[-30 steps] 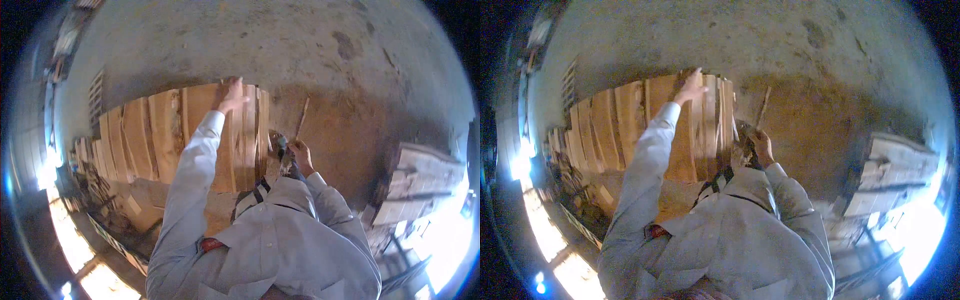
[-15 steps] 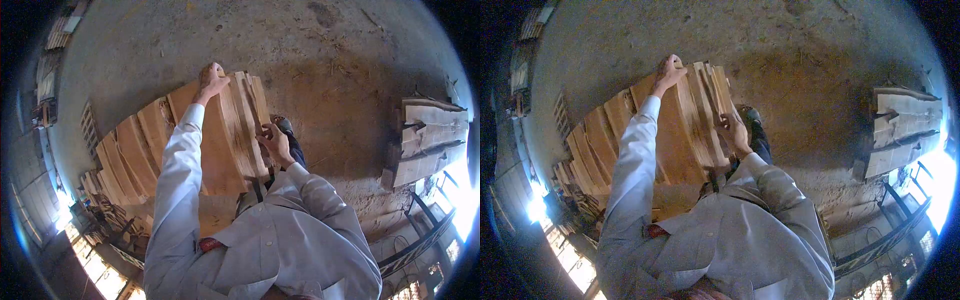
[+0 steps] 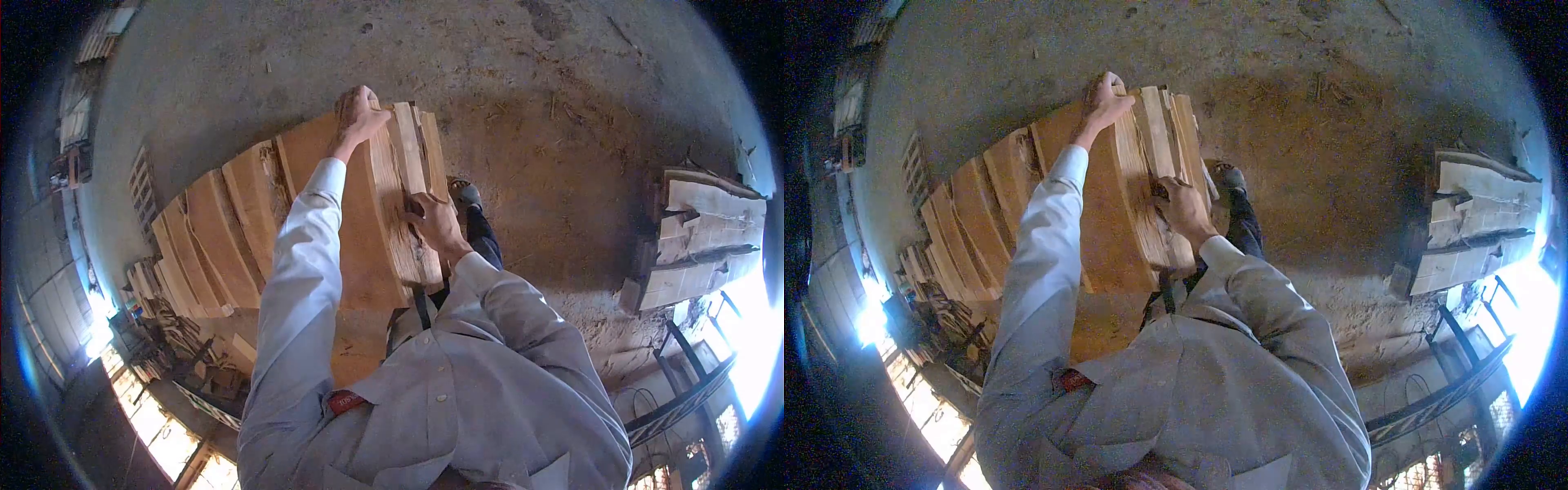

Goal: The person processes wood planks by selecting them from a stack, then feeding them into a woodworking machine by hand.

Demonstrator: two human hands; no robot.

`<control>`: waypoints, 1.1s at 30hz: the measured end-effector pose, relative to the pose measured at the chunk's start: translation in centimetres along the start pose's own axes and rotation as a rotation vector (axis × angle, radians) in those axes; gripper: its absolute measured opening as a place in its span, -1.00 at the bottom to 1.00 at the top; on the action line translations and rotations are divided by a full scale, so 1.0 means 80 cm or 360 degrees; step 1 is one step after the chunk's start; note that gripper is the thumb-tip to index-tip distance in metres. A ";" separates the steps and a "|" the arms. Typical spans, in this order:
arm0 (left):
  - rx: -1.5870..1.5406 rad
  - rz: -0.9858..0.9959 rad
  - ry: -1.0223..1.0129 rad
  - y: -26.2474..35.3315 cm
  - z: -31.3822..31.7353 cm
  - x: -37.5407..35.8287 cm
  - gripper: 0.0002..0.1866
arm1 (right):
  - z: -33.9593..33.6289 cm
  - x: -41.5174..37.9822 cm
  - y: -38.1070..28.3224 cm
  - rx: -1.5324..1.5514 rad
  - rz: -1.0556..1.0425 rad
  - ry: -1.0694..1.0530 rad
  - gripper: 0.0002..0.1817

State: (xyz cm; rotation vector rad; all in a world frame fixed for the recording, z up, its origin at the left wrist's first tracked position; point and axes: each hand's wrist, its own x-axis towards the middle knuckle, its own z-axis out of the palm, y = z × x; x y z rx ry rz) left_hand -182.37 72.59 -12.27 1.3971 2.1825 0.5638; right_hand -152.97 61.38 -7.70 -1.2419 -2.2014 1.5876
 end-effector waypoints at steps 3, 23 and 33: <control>0.0001 0.0043 0.0029 -0.011 0.006 0.001 -0.59 | 0.008 0.000 0.008 -0.0042 -0.0122 0.0035 -0.52; 0.0064 -0.0110 -0.0012 0.003 0.011 0.002 -0.57 | 0.024 -0.030 0.032 0.0103 0.0067 -0.0065 -0.68; 0.0210 -0.0107 -0.0087 0.003 0.012 0.001 -0.55 | 0.004 -0.033 0.010 0.0103 -0.0033 -0.0046 -0.68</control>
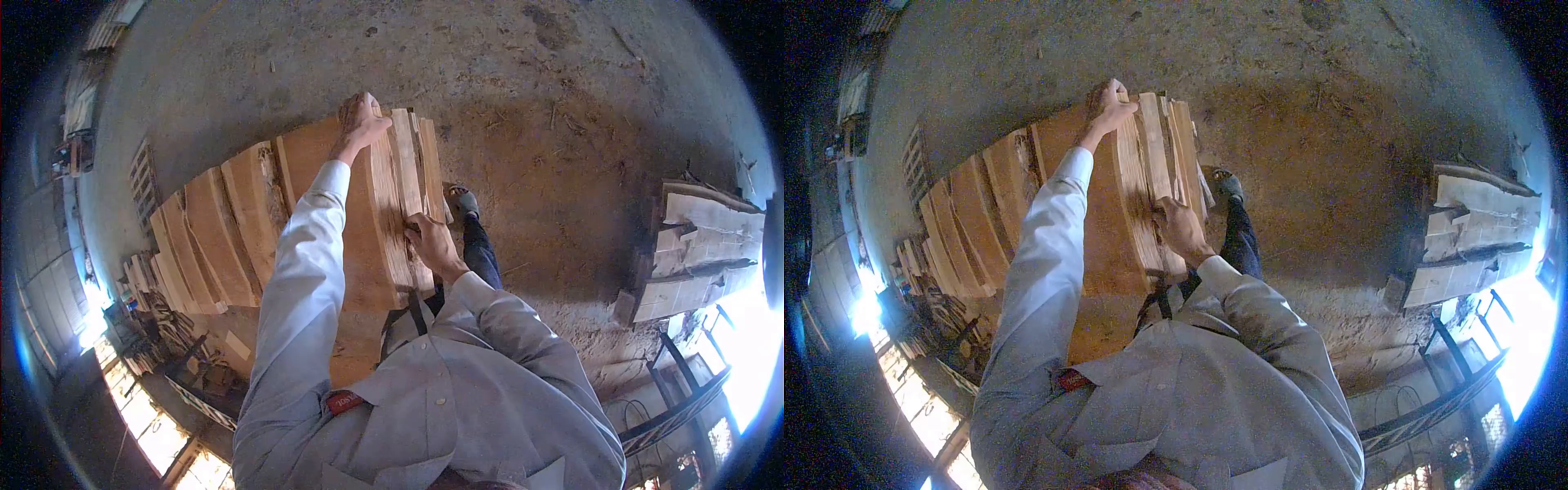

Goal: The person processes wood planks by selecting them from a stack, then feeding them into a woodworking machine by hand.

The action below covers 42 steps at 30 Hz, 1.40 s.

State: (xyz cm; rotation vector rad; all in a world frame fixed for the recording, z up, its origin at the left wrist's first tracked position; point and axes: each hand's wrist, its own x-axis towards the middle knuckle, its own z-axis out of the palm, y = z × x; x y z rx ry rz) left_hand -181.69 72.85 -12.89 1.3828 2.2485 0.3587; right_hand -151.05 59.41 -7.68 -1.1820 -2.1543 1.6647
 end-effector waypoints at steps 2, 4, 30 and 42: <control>-0.0032 -0.0069 -0.0088 0.037 -0.035 -0.022 -0.54 | 0.000 0.001 0.002 0.0006 0.0048 -0.0027 -0.67; 0.0139 0.0213 0.0113 0.019 -0.025 -0.021 -0.49 | 0.002 0.002 0.006 0.0027 0.0075 -0.0057 -0.66; -0.0884 -0.0934 0.1195 -0.042 0.083 -0.515 -0.30 | -0.013 0.110 0.194 0.0892 0.0074 -0.1085 -0.67; -0.0856 -0.1841 0.1621 0.137 0.353 -0.911 -0.56 | -0.017 0.045 0.227 -0.0031 0.0698 -0.1344 -0.52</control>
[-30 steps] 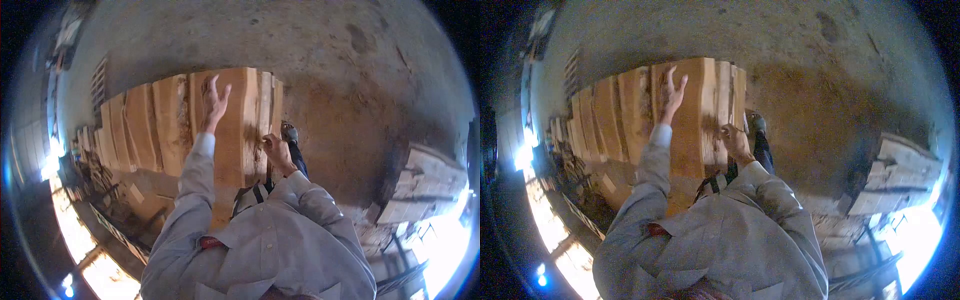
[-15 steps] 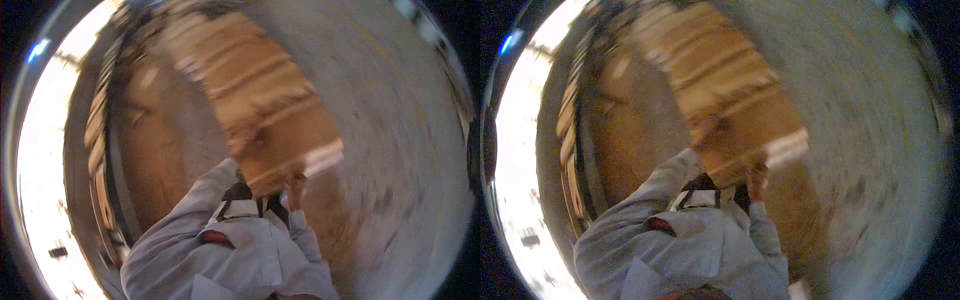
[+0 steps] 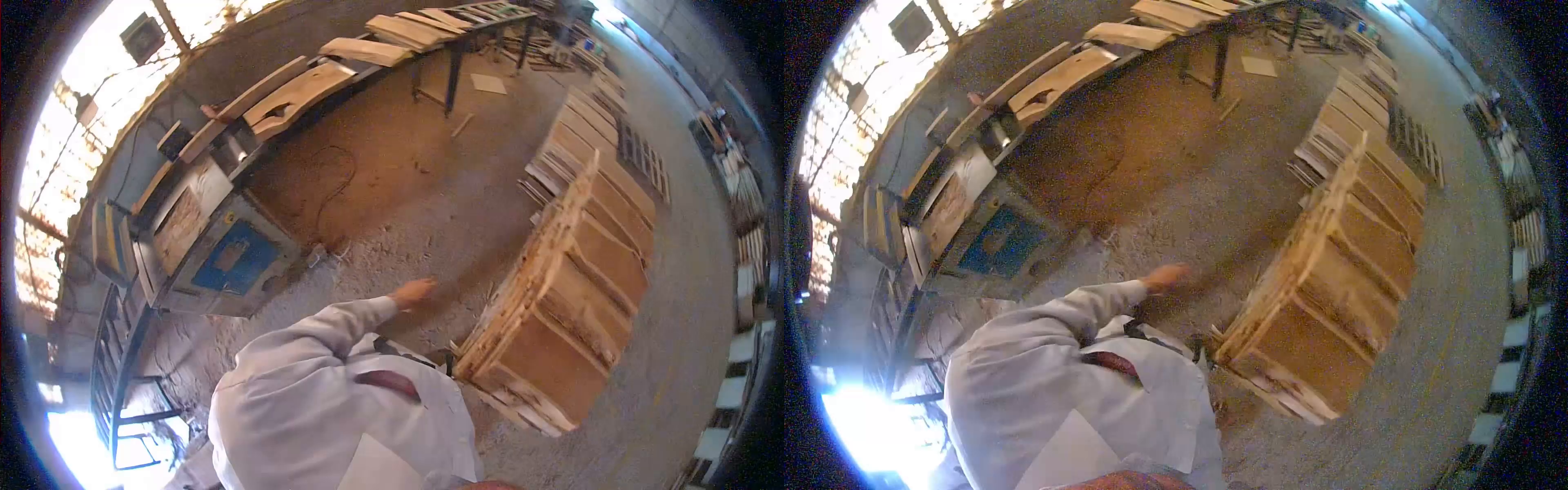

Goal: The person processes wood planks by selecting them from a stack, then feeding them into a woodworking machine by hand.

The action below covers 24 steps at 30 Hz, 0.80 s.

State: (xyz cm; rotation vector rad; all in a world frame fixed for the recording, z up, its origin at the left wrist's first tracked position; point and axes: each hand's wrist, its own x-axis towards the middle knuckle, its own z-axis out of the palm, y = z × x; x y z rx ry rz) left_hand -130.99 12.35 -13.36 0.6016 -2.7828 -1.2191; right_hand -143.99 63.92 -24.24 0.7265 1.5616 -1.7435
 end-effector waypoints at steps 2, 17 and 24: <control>0.0084 -0.0450 -0.0018 -0.073 -0.063 -0.072 -0.59 | 0.049 -0.002 0.012 -0.0343 0.0008 -0.0069 -0.53; -0.1073 -0.1224 0.1376 -0.285 -0.292 -0.324 -0.64 | 0.282 -0.001 0.080 -0.1952 -0.0422 -0.0591 -0.58; -0.0829 -0.1109 0.1759 -0.305 -0.476 -0.219 -0.59 | 0.353 0.131 0.109 -0.1969 -0.0561 -0.0869 -0.69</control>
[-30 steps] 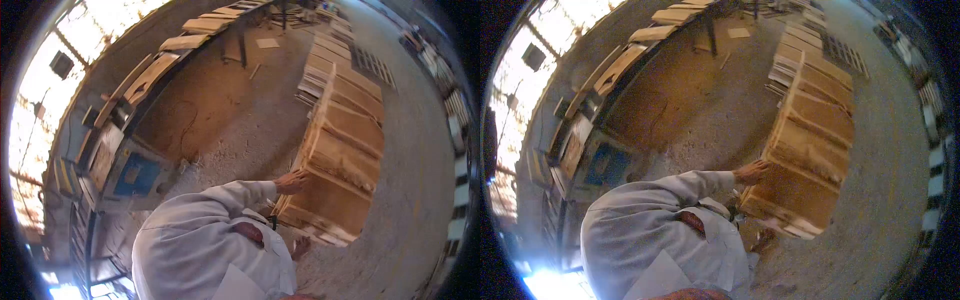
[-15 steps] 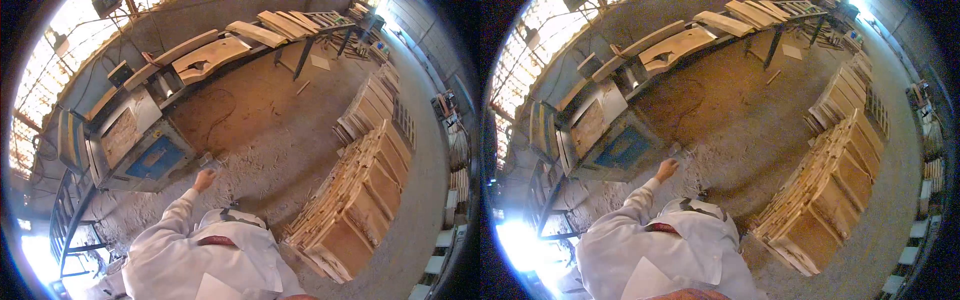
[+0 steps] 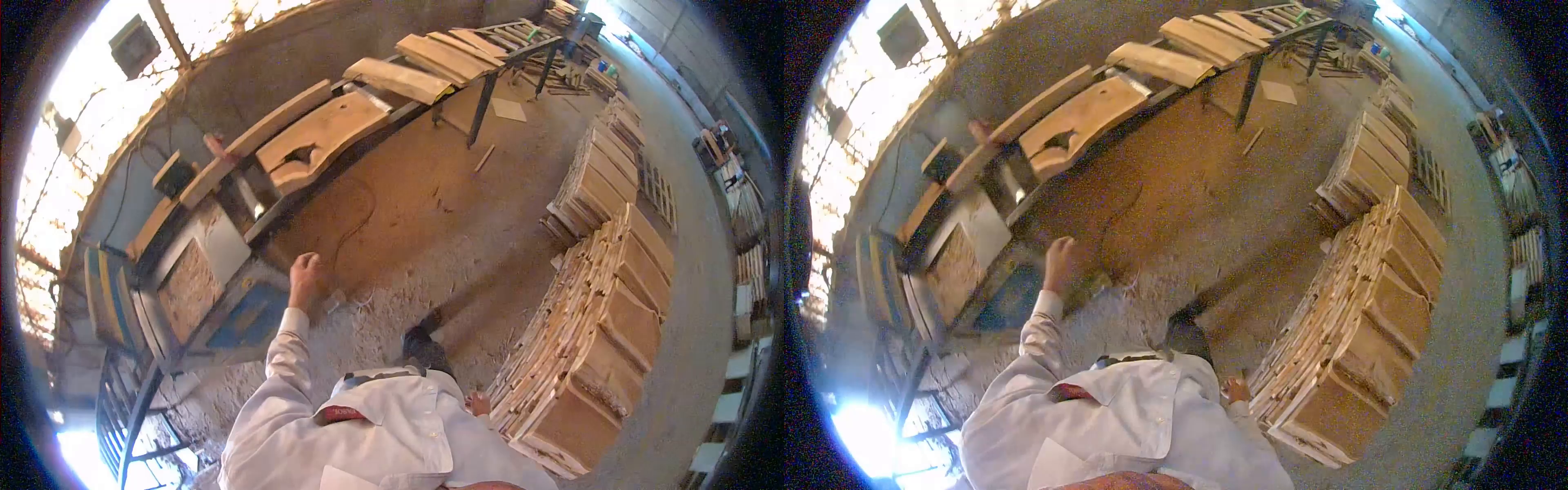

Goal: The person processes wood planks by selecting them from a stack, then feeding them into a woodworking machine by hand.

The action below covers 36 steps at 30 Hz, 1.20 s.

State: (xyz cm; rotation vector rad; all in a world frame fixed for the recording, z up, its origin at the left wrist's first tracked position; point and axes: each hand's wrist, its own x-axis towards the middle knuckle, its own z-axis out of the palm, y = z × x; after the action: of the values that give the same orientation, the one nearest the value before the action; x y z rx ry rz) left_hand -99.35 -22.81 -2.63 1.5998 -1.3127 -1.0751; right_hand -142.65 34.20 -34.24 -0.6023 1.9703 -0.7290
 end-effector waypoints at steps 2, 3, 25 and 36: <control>0.0319 0.0236 0.0249 0.043 0.004 0.046 -0.58 | -0.014 0.018 -0.040 -0.0015 0.0187 -0.0088 -0.72; 0.0391 0.0374 0.0382 0.054 0.002 0.074 -0.57 | -0.022 0.016 -0.084 0.0161 0.0366 -0.0133 -0.75; -0.0735 -0.0739 0.0048 0.023 0.111 0.306 -0.39 | -0.057 0.279 -0.276 0.0840 0.0352 0.0834 -0.74; -0.0959 -0.0869 -0.0134 0.016 0.118 0.342 -0.41 | 0.032 0.409 -0.815 -0.0102 -0.0627 -0.0176 -0.43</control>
State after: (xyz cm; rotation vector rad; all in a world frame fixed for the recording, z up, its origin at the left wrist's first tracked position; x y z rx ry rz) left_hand -105.77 -50.54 -8.04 1.4672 -0.5016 -1.6873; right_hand -147.55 -34.13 -9.03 -1.0657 1.7968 -0.8508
